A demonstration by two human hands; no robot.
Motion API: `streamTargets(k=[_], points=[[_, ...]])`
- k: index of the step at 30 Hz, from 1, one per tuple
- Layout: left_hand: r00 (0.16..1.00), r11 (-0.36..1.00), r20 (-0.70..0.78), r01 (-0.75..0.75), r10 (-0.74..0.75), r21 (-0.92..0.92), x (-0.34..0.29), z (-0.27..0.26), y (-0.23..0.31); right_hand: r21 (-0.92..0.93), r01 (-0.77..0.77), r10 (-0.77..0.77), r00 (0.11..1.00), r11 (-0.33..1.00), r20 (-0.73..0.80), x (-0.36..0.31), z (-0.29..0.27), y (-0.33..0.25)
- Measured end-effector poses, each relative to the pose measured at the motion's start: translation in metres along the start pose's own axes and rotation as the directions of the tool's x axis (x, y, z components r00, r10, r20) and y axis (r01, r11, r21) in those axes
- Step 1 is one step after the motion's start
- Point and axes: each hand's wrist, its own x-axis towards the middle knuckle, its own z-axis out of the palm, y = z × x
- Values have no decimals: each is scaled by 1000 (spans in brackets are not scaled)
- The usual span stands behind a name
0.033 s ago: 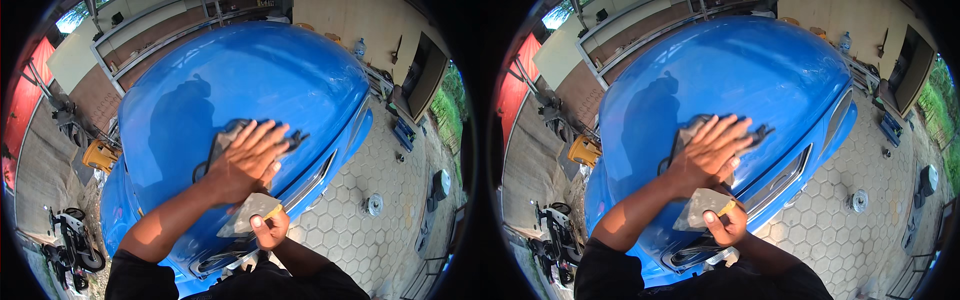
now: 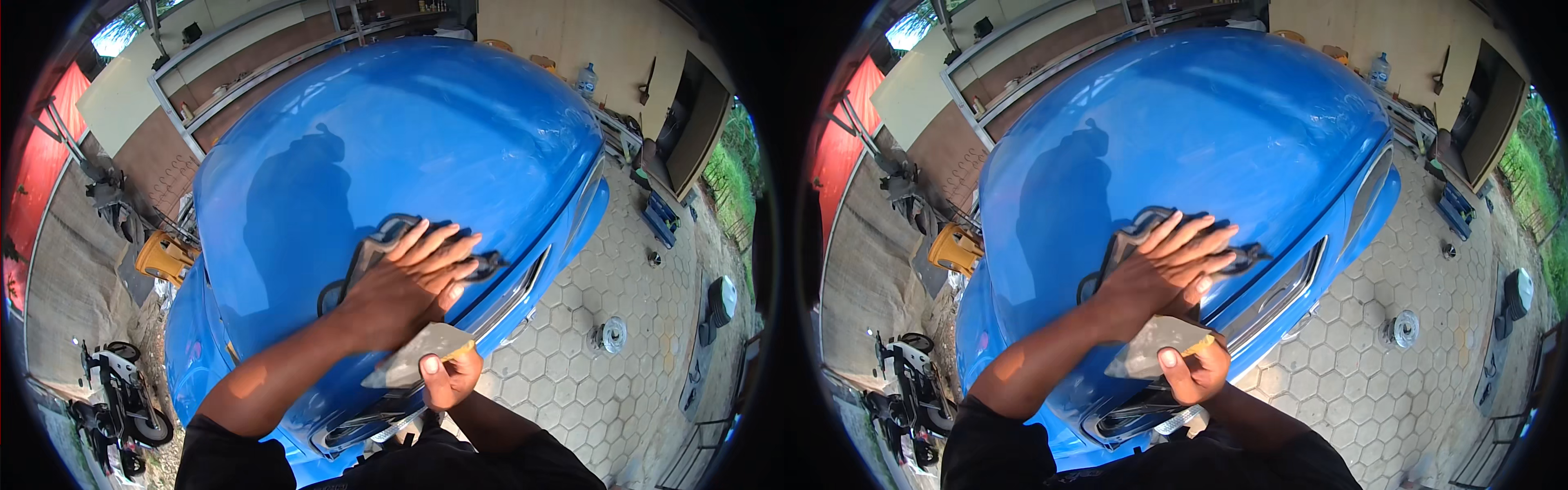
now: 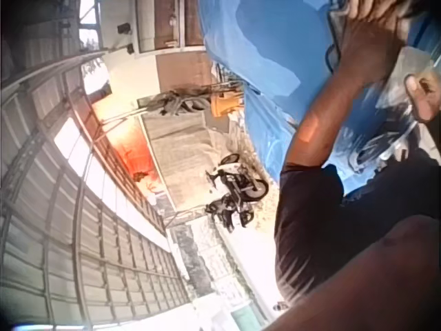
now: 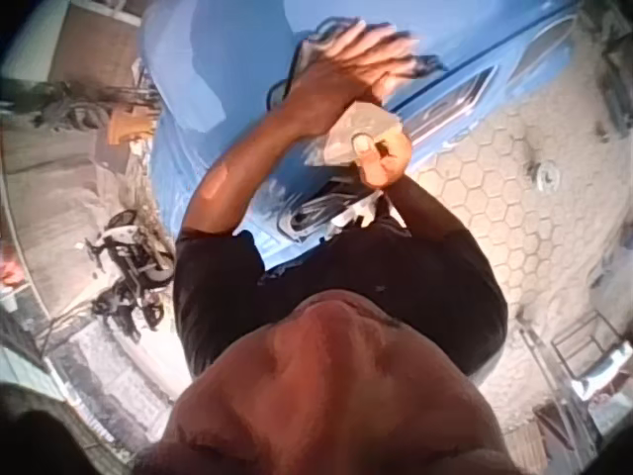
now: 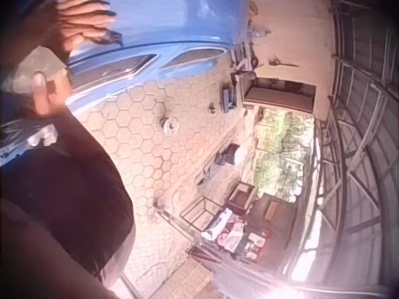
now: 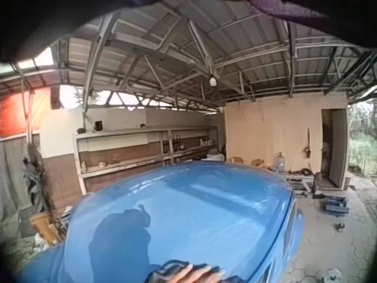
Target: The person sands the roof of a car using sandpaper, dips the sandpaper into a bucket of water, and continues sanding and wiping the roof with a cloth.
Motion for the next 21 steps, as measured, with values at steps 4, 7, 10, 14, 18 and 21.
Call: streamTargets(k=[4, 7, 10, 14, 18, 21], points=[[948, 447, -227, -107, -224, -888, -29, -30, 5, -118, 92, -75, 987, 989, 144, 42, 11, -23], [877, -68, -266, -317, -399, -946, -59, -7, -15, -18, -101, 98, 987, 995, -129, 85, 25, -7], [827, 201, -244, -162, -507, -966, -94, -2, 5, -132, -135, 132, 991, 982, -25, 103, 25, 7], [694, 630, -427, 49, -580, -775, -89, -14, 3, -540, 64, 10, 991, 839, 133, 116, 39, -13], [585, 448, -458, -174, -669, -877, -82, -4, -9, -728, 562, -64, 806, 394, 588, 114, 17, -11], [617, 463, -516, -263, -594, -847, -92, 3, -6, -764, 591, 86, 774, 261, 628, 111, -2, -6]])
